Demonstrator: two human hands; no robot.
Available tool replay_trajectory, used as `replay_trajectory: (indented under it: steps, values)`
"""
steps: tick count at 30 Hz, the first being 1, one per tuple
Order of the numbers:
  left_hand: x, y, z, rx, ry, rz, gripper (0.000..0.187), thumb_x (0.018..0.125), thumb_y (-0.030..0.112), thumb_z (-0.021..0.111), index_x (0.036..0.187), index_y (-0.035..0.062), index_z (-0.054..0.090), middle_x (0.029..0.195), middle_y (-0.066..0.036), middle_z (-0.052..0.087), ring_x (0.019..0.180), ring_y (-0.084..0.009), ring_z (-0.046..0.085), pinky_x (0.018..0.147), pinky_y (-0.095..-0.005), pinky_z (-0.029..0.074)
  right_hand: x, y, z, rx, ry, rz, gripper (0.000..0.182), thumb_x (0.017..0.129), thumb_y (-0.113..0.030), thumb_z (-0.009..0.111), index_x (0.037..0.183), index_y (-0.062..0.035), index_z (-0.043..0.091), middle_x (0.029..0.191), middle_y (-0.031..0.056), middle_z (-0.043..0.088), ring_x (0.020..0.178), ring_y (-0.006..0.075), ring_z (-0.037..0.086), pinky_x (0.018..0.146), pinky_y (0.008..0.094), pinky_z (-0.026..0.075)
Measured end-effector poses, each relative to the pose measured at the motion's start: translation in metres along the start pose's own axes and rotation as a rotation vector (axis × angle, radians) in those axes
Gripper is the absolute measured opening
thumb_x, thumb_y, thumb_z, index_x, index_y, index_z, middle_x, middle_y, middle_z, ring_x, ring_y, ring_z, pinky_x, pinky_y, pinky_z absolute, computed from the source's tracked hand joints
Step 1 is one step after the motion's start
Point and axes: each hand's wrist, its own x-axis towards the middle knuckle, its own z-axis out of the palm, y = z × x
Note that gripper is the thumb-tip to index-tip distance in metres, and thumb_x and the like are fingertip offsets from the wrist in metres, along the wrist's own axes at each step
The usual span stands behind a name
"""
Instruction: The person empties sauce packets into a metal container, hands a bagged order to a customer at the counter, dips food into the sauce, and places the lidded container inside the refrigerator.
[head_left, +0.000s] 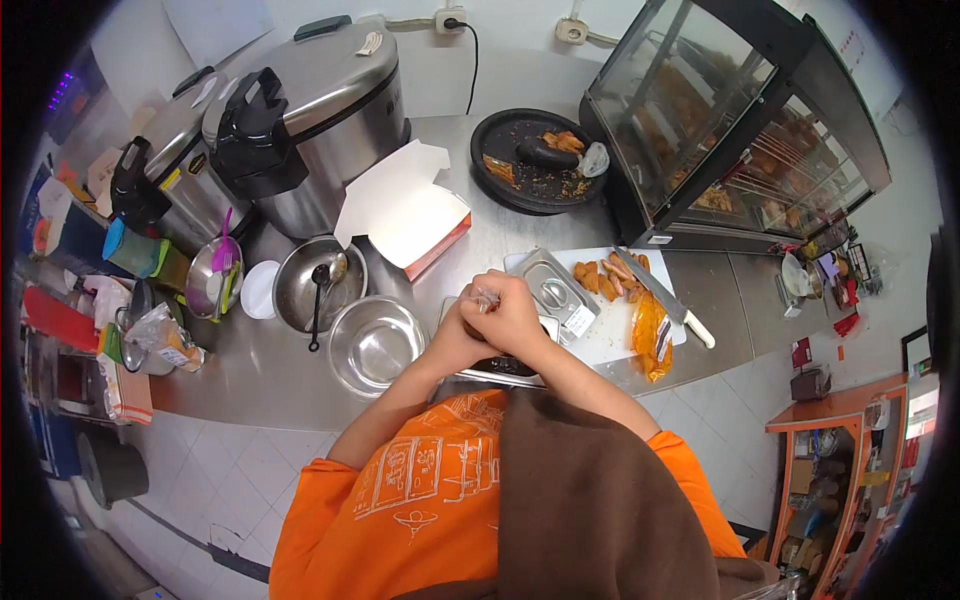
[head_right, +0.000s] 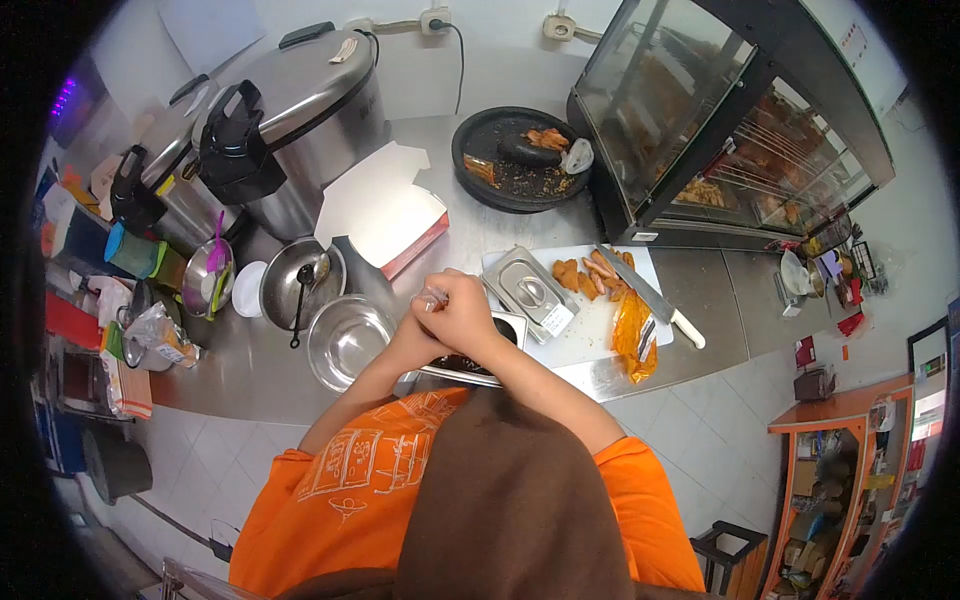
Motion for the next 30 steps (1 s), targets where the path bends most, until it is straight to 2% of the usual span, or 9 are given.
replay_trajectory:
  steps: [7, 10, 13, 16, 20, 23, 26, 29, 30]
  values:
    - [-0.002, -0.001, 0.003, -0.020, -0.001, -0.030, 0.063, 0.055, 0.006, 0.079, 0.108, 0.0020, 0.045, 0.102, -0.007, 0.056, 0.096, -0.0172, 0.055, 0.082, -0.0304, 0.045, 0.001, 0.003, 0.002, -0.005, 0.003, -0.001, 0.023, 0.064, -0.014, 0.065, 0.060, 0.0019, 0.049, 0.060, 0.0176, 0.050, 0.053, 0.0328, 0.051, 0.050, 0.0391, 0.040]
    - [-0.002, -0.005, 0.001, 0.072, -0.013, -0.009, 0.062, 0.055, 0.006, 0.078, 0.108, 0.0021, 0.045, 0.102, -0.008, 0.055, 0.095, -0.0179, 0.055, 0.080, -0.0305, 0.046, 0.004, -0.003, -0.009, 0.023, -0.187, 0.089, 0.021, 0.066, -0.016, 0.068, 0.071, -0.0007, 0.055, 0.069, 0.0161, 0.054, 0.065, 0.0314, 0.055, 0.061, 0.0368, 0.044]
    - [-0.003, -0.006, 0.002, -0.019, 0.151, 0.066, 0.060, 0.058, 0.008, 0.078, 0.108, 0.0026, 0.045, 0.103, -0.008, 0.055, 0.095, -0.0179, 0.056, 0.079, -0.0312, 0.046, 0.003, -0.003, -0.012, 0.323, -0.042, -0.140, 0.033, 0.066, -0.014, 0.072, 0.095, -0.0053, 0.058, 0.091, 0.0107, 0.059, 0.088, 0.0245, 0.055, 0.084, 0.0307, 0.042]
    - [-0.007, 0.000, 0.005, -0.307, 0.163, 0.021, 0.058, 0.060, 0.009, 0.077, 0.109, 0.0038, 0.045, 0.104, -0.007, 0.055, 0.096, -0.0188, 0.056, 0.080, -0.0317, 0.047, 0.000, 0.001, -0.027, 0.171, -0.148, -0.167, 0.044, 0.066, -0.011, 0.072, 0.106, -0.0076, 0.055, 0.109, 0.0105, 0.058, 0.111, 0.0285, 0.047, 0.099, 0.0349, 0.030]
    - [0.000, -0.043, 0.006, 0.085, 0.066, 0.195, 0.057, 0.061, 0.008, 0.077, 0.109, 0.0050, 0.046, 0.106, -0.005, 0.052, 0.099, -0.0213, 0.054, 0.081, -0.0301, 0.046, -0.002, 0.007, -0.015, 0.109, -0.317, -0.216, 0.034, 0.066, -0.003, 0.068, 0.098, -0.0087, 0.060, 0.110, 0.0070, 0.061, 0.119, 0.0284, 0.046, 0.103, 0.0430, 0.027]
    - [0.003, -0.067, 0.002, 0.052, 0.161, 0.204, 0.039, 0.059, 0.000, 0.073, 0.093, 0.0051, 0.056, 0.090, -0.006, 0.057, 0.086, -0.0179, 0.057, 0.071, -0.0303, 0.048, -0.002, 0.018, -0.012, 0.147, -0.335, -0.211, 0.024, 0.069, -0.003, 0.067, 0.091, -0.0076, 0.061, 0.098, 0.0051, 0.064, 0.108, 0.0241, 0.054, 0.104, 0.0439, 0.026]
    - [0.001, -0.043, 0.004, 0.124, 0.183, 0.219, 0.052, 0.059, 0.003, 0.075, 0.103, 0.0048, 0.049, 0.098, -0.006, 0.053, 0.092, -0.0187, 0.055, 0.076, -0.0302, 0.047, 0.001, 0.012, -0.010, 0.300, -0.303, -0.141, 0.013, 0.073, -0.004, 0.066, 0.084, -0.0061, 0.060, 0.084, 0.0027, 0.064, 0.091, 0.0177, 0.059, 0.107, 0.0434, 0.021]
    - [-0.002, -0.017, 0.005, 0.198, 0.207, 0.233, 0.066, 0.059, 0.006, 0.077, 0.114, 0.0045, 0.042, 0.107, -0.006, 0.049, 0.097, -0.0194, 0.052, 0.081, -0.0300, 0.045, 0.004, 0.013, -0.010, 0.394, -0.307, -0.122, 0.008, 0.078, -0.007, 0.065, 0.083, -0.0036, 0.060, 0.077, 0.0029, 0.060, 0.076, 0.0125, 0.056, 0.077, 0.0305, 0.045]
    - [-0.002, -0.016, 0.005, 0.080, 0.177, 0.150, 0.069, 0.058, 0.006, 0.077, 0.116, 0.0046, 0.039, 0.106, -0.006, 0.048, 0.096, -0.0187, 0.052, 0.080, -0.0298, 0.045, 0.003, 0.010, -0.010, 0.475, -0.296, 0.001, 0.009, 0.079, -0.010, 0.065, 0.082, -0.0028, 0.060, 0.073, 0.0021, 0.058, 0.071, 0.0106, 0.055, 0.070, 0.0272, 0.043]
